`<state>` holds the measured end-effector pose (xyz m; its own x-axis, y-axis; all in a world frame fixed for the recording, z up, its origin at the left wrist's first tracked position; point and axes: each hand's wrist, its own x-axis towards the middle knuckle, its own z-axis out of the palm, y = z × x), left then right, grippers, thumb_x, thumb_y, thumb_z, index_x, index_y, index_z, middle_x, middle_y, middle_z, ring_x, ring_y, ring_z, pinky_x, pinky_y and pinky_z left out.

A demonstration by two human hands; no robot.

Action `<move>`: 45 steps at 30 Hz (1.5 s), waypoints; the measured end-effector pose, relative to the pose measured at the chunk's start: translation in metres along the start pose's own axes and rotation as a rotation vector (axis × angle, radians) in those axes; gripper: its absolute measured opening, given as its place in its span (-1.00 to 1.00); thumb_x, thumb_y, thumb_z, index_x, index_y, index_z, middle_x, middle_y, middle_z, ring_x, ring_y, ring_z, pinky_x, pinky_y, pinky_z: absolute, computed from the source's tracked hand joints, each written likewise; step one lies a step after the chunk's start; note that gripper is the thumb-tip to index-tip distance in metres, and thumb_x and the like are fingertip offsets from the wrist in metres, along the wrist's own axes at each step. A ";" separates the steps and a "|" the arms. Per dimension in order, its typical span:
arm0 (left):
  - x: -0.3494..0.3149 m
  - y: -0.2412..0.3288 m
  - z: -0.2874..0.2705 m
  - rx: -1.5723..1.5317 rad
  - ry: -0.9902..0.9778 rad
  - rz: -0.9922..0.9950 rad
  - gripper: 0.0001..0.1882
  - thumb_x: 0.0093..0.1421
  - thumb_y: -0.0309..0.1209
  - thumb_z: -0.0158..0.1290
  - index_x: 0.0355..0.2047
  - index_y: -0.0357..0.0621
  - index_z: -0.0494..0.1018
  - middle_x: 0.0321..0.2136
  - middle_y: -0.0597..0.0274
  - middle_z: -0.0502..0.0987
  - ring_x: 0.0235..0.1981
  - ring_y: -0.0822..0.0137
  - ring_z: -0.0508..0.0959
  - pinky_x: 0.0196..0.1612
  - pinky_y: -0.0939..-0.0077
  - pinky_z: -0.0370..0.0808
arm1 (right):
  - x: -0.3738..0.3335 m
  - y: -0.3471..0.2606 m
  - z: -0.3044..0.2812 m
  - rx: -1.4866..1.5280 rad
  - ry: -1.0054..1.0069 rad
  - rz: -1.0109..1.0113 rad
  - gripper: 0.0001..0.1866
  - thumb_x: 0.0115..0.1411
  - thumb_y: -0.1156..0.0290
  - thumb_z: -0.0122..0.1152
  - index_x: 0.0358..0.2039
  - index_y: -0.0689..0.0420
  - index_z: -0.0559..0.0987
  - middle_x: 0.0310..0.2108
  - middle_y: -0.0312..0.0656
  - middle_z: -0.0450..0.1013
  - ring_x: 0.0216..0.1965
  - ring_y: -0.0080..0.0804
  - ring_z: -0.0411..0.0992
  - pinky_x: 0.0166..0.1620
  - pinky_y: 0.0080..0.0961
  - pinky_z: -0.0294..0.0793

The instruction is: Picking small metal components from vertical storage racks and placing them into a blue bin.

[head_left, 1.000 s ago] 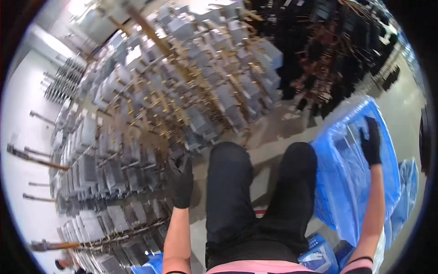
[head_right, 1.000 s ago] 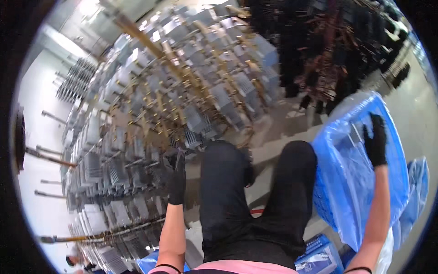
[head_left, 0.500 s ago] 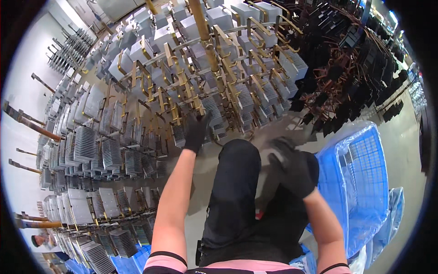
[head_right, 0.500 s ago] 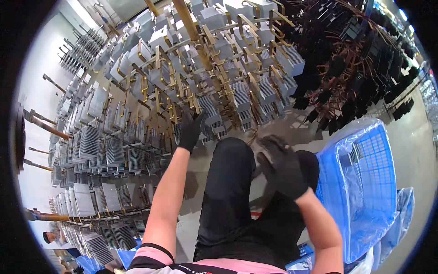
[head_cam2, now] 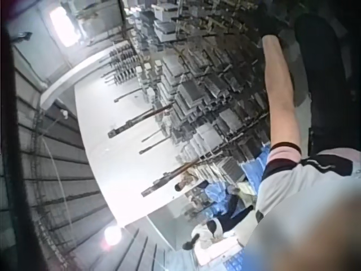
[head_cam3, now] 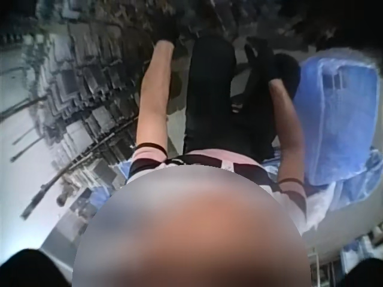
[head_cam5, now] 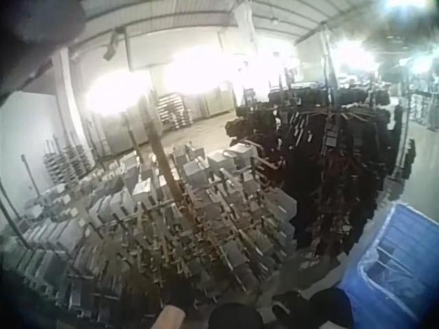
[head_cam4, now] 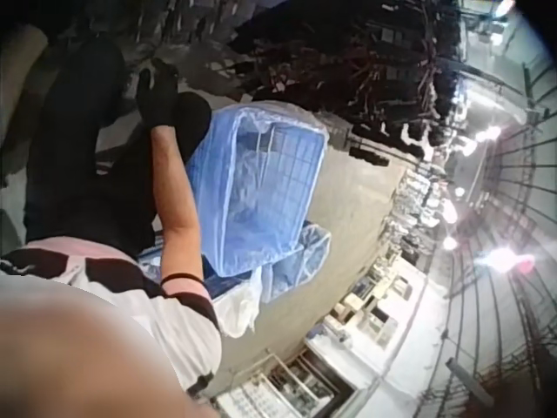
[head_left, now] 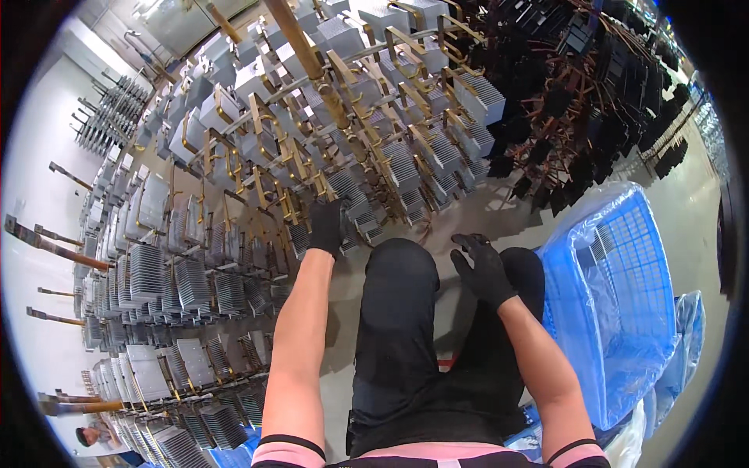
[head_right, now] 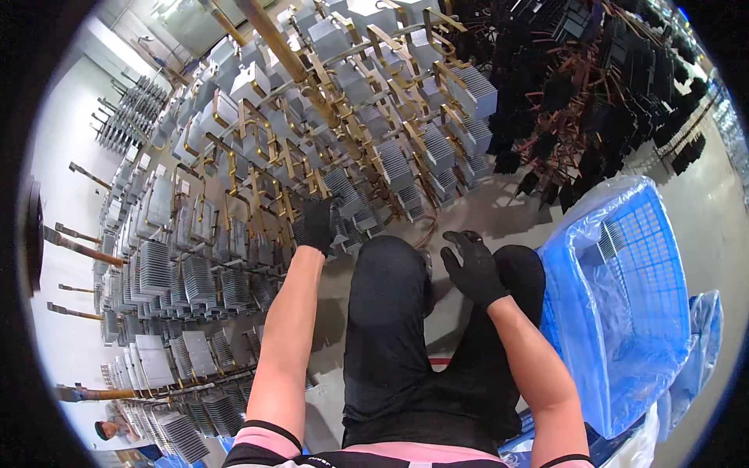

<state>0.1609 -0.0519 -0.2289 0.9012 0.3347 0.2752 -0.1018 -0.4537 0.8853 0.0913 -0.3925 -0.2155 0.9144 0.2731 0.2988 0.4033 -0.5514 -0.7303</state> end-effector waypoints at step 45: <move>-0.109 0.209 0.008 0.646 -0.191 0.724 -0.49 0.21 -0.21 0.14 0.07 -0.26 0.35 0.02 0.00 0.44 0.05 0.01 0.44 0.13 0.15 0.37 | -0.003 -0.151 -0.115 0.573 0.055 0.032 -0.26 0.20 0.19 0.29 0.25 0.29 0.21 0.04 0.14 0.39 -0.04 -0.06 0.45 0.00 -0.27 0.46</move>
<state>0.0451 -0.1900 -0.0774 0.7709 -0.3145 0.5540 -0.4572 -0.8787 0.1373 0.0320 -0.4004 -0.0351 0.9326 0.2131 0.2913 0.3060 -0.0391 -0.9512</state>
